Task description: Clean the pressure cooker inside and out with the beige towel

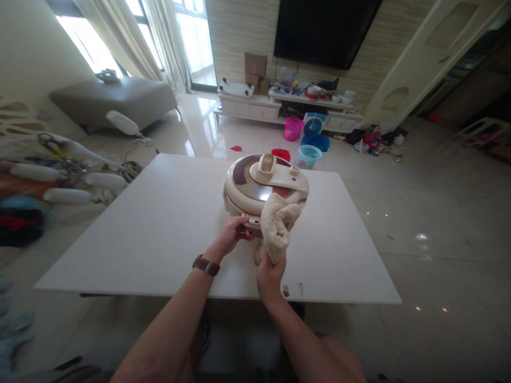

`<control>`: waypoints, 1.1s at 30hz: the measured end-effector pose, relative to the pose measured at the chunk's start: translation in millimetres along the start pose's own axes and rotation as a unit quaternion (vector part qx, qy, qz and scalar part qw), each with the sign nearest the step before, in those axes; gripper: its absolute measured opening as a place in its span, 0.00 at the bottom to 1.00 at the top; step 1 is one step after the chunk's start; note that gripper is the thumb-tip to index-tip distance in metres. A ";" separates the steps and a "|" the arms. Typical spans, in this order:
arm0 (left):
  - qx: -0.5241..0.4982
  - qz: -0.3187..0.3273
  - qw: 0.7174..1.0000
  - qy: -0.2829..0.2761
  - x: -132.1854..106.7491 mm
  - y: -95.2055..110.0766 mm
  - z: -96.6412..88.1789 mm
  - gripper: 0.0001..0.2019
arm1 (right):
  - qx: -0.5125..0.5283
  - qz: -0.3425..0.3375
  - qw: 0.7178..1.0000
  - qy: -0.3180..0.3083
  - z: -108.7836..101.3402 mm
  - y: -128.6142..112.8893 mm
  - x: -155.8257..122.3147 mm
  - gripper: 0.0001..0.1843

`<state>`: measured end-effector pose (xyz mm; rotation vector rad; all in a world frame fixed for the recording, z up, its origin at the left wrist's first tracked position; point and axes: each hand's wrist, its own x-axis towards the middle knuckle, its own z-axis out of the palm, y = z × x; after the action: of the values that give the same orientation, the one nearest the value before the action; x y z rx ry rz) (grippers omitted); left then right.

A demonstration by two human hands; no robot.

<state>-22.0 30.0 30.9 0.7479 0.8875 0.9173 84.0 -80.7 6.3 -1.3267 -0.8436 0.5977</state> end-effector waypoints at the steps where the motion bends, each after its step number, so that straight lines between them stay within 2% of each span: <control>1: 0.005 -0.003 1.000 -0.002 0.0 0.2 -0.3 0.14 | 0.013 0.030 0.999 0.026 0.5 -0.1 -0.2 0.31; 4: 0.018 -0.005 1.000 -0.003 0.8 -0.4 -1.9 0.15 | 0.037 0.125 0.988 0.087 4.4 2.4 -3.6 0.31; 7: 0.023 -0.004 1.000 -0.005 2.6 -1.9 -3.4 0.15 | 0.055 0.191 0.975 0.104 10.8 8.1 -3.9 0.32; 10: 0.023 -0.004 1.000 -0.005 3.6 -1.9 -3.6 0.16 | 0.107 0.242 0.957 0.123 15.1 14.5 11.4 0.35; 15: 0.029 -0.005 1.000 0.002 0.5 1.4 -1.7 0.16 | 0.186 0.266 0.930 0.173 3.1 22.4 72.0 0.32; 17: 0.030 -0.005 1.000 0.001 -1.0 2.4 -0.9 0.16 | 0.155 0.260 0.937 0.174 -6.6 25.8 95.3 0.27; 19: 0.029 -0.006 1.000 0.000 -1.6 3.0 -0.2 0.16 | 0.112 0.231 0.953 0.160 -13.9 29.5 106.9 0.23; 21: 0.029 -0.005 1.000 0.000 -1.3 3.3 0.4 0.16 | 0.081 0.211 0.963 0.148 -15.4 32.0 102.0 0.24; 26: 0.017 -0.005 1.000 -0.002 1.0 3.7 1.8 0.14 | 0.073 0.198 0.968 0.133 2.7 27.8 46.5 0.31; 28: 0.010 -0.003 1.000 -0.004 1.3 3.7 1.9 0.13 | 0.090 0.197 0.969 0.120 9.1 23.7 34.0 0.31; 30: 0.008 -0.001 1.000 -0.003 1.2 3.5 1.8 0.13 | 0.113 0.203 0.965 0.124 9.7 21.5 37.5 0.31; 33: 0.013 -0.003 1.000 0.001 0.7 3.1 1.7 0.13 | 0.145 0.223 0.952 0.149 -0.3 24.2 65.4 0.29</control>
<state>-21.3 31.6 34.1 0.7658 0.9034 0.9028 124.3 -25.0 -5.2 -1.2965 -0.1930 0.8136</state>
